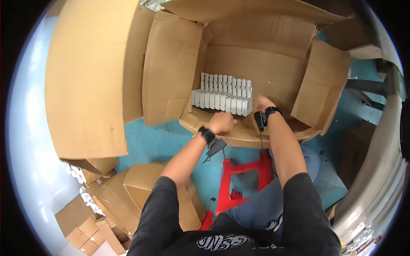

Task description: The person picks up a white plastic housing, presses it over a base containing a motor and battery, and sets the unit aside. They then pick up a stack of housings from a box and place them on the workbench before repeating the assembly process.

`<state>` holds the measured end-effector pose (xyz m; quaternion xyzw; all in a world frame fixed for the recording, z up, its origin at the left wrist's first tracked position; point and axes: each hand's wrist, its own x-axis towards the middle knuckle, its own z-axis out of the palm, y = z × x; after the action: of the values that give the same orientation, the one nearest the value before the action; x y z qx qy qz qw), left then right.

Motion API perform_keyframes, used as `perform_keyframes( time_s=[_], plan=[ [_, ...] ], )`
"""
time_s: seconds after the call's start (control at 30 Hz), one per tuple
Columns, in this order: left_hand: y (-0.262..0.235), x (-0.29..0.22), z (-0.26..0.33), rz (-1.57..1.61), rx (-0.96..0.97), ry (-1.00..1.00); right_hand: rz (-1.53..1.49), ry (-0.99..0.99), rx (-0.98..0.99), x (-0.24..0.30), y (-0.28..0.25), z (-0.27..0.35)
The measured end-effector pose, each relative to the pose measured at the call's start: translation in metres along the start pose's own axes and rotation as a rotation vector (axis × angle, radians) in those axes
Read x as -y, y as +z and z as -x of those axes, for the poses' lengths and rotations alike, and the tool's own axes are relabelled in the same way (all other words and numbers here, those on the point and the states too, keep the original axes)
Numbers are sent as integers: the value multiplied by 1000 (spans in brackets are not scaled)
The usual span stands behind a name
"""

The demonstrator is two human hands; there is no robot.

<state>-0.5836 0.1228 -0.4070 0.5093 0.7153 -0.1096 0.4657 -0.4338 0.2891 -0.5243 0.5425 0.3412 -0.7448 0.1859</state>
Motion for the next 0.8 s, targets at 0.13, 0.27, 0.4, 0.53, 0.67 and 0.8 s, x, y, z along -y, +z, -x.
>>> perform_keyframes(
  time_s=[0.13,0.27,0.4,0.53,0.67,0.8],
  plan=[
    [-8,5,-130,343,170,-238,-194,57,-135,-10,-38,-90],
    [3,53,-168,145,-68,-506,-366,122,-47,-32,11,-98],
    [12,35,-198,174,156,-556,-505,200,37,-66,-3,-105],
    [31,7,-213,218,109,-674,-737,252,113,-89,-24,-109],
    [65,21,-218,474,4,-691,-657,180,57,-73,-14,-95],
    [91,44,-229,713,43,-541,-668,68,77,-80,-30,-99]
  ],
)
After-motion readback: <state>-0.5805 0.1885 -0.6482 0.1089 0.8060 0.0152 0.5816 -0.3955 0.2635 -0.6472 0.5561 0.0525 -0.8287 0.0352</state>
